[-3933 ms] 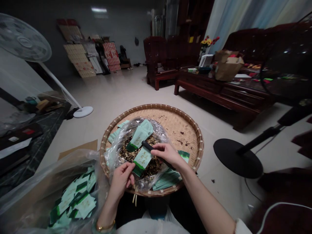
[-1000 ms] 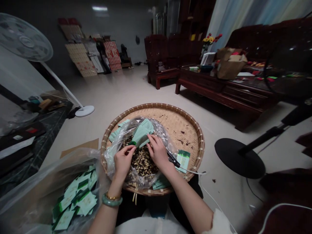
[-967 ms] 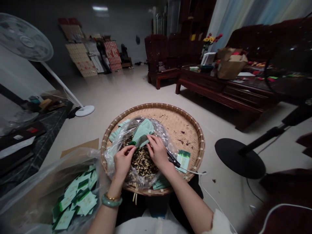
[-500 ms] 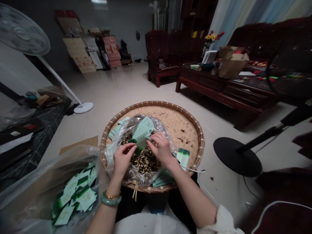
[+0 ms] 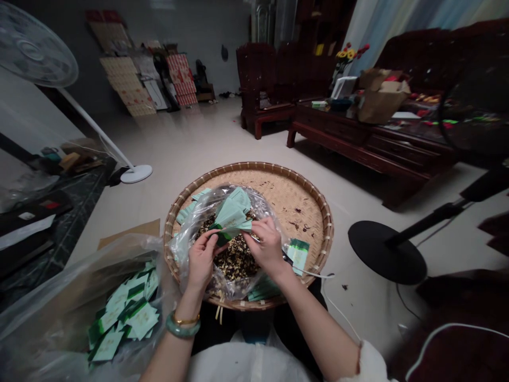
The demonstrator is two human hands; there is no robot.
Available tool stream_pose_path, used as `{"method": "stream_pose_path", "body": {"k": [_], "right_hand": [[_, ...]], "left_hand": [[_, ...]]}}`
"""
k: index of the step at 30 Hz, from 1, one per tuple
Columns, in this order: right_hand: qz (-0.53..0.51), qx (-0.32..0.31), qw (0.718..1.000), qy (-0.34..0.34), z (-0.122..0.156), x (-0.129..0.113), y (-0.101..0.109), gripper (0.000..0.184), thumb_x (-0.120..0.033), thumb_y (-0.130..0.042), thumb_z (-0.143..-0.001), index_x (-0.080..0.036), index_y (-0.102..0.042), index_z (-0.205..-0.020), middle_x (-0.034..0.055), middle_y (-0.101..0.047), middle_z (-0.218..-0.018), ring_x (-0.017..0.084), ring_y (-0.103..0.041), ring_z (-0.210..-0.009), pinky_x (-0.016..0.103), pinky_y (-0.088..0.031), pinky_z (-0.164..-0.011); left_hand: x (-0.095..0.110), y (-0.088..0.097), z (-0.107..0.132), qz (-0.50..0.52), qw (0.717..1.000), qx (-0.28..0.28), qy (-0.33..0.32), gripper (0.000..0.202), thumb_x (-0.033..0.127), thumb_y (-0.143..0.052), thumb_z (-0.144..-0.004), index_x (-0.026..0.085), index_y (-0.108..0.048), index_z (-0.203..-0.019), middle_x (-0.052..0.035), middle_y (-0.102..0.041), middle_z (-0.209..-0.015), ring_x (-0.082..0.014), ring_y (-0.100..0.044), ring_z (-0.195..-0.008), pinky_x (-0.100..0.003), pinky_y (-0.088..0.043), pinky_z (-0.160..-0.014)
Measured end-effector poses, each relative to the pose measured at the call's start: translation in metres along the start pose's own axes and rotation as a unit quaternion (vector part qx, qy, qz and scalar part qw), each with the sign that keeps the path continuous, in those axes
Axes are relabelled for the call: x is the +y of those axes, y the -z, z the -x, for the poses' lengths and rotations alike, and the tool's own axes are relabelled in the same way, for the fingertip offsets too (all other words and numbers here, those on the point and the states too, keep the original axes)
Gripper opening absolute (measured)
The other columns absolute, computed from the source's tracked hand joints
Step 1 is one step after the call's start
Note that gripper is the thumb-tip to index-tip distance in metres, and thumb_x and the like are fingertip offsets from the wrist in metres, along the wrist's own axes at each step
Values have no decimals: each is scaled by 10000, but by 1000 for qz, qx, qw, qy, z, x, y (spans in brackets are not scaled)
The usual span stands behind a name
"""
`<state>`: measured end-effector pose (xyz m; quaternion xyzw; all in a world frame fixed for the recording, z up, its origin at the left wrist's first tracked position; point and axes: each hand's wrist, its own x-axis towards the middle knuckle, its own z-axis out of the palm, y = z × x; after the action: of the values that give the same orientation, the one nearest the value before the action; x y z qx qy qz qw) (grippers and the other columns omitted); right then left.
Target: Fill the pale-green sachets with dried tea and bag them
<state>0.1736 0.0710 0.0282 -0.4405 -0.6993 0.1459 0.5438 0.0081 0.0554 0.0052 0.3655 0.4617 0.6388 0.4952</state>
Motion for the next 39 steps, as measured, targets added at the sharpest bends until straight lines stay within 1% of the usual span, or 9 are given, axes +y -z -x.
{"method": "stream_pose_path", "body": {"k": [5,11,17,19,21,24,27,32,39], "right_hand": [[-102,-95,986,-94,2,1,4,138,-298,-635,-798,-181,-705,-780,55,-675,-768,190,-582,-770,310,-487,-697],[-261,-276,890,-251,1,6,5,320,-440,-652,-764,-155,-707,-898,22,-685,-759,135,-589,-624,263,-510,-599],[-332,-295,854,-270,8,17,2,429,-542,-568,-810,-175,-695,-991,48,-696,-903,182,-623,-839,322,-538,-743],[-332,-299,851,-276,11,20,0,451,-555,-556,-815,-178,-681,-1029,56,-689,-949,196,-621,-880,346,-533,-777],[-317,-298,857,-275,12,20,0,458,-564,-542,-821,-179,-677,-1027,57,-685,-962,199,-624,-887,358,-528,-798],[-260,-292,888,-243,11,15,1,402,-524,-504,-863,-183,-682,-982,47,-688,-950,195,-624,-906,369,-498,-866],[-210,-308,908,-192,8,4,3,336,-439,-458,-910,-198,-668,-1014,30,-688,-973,183,-612,-939,355,-470,-912],[-184,-335,910,-158,5,-11,11,297,-363,-432,-928,-185,-667,-963,18,-691,-930,159,-614,-843,298,-506,-804],[-118,-234,945,-196,11,-7,32,264,-307,-411,-924,-184,-626,-1014,67,-689,-954,184,-652,-866,298,-524,-724]], "left_hand": [[0,3,3,-29,999,10,10,350,429,-684,-704,148,-686,-912,-62,-686,-968,-188,-660,-833,-309,-615,-649],[-1,3,7,-72,997,-17,8,339,423,-662,-728,153,-712,-927,-48,-673,-981,-164,-661,-766,-300,-621,-639],[-5,13,7,-125,992,-29,18,366,437,-570,-804,152,-676,-1009,-84,-676,-1035,-219,-658,-884,-352,-601,-688],[-4,15,9,-209,977,-18,-40,341,394,-512,-857,171,-652,-1074,-95,-679,-1070,-230,-647,-948,-389,-566,-797],[0,16,13,-322,933,3,-160,353,343,-520,-866,189,-605,-1172,-109,-648,-1172,-252,-590,-1074,-432,-486,-931],[9,12,22,-484,812,-27,-325,544,328,-671,-768,179,-537,-1273,-139,-539,-1337,-330,-446,-1198,-528,-363,-1016],[15,7,27,-564,737,-126,-350,584,233,-660,-776,185,-479,-1329,-139,-546,-1329,-317,-471,-1088,-527,-402,-937],[15,6,24,-520,773,-146,-333,501,125,-609,-771,177,-517,-1261,-109,-632,-1160,-250,-513,-976,-427,-461,-863],[21,17,19,-475,828,-74,-289,326,175,-651,-727,199,-609,-1049,-63,-651,-999,-232,-562,-949,-363,-479,-800]]}}
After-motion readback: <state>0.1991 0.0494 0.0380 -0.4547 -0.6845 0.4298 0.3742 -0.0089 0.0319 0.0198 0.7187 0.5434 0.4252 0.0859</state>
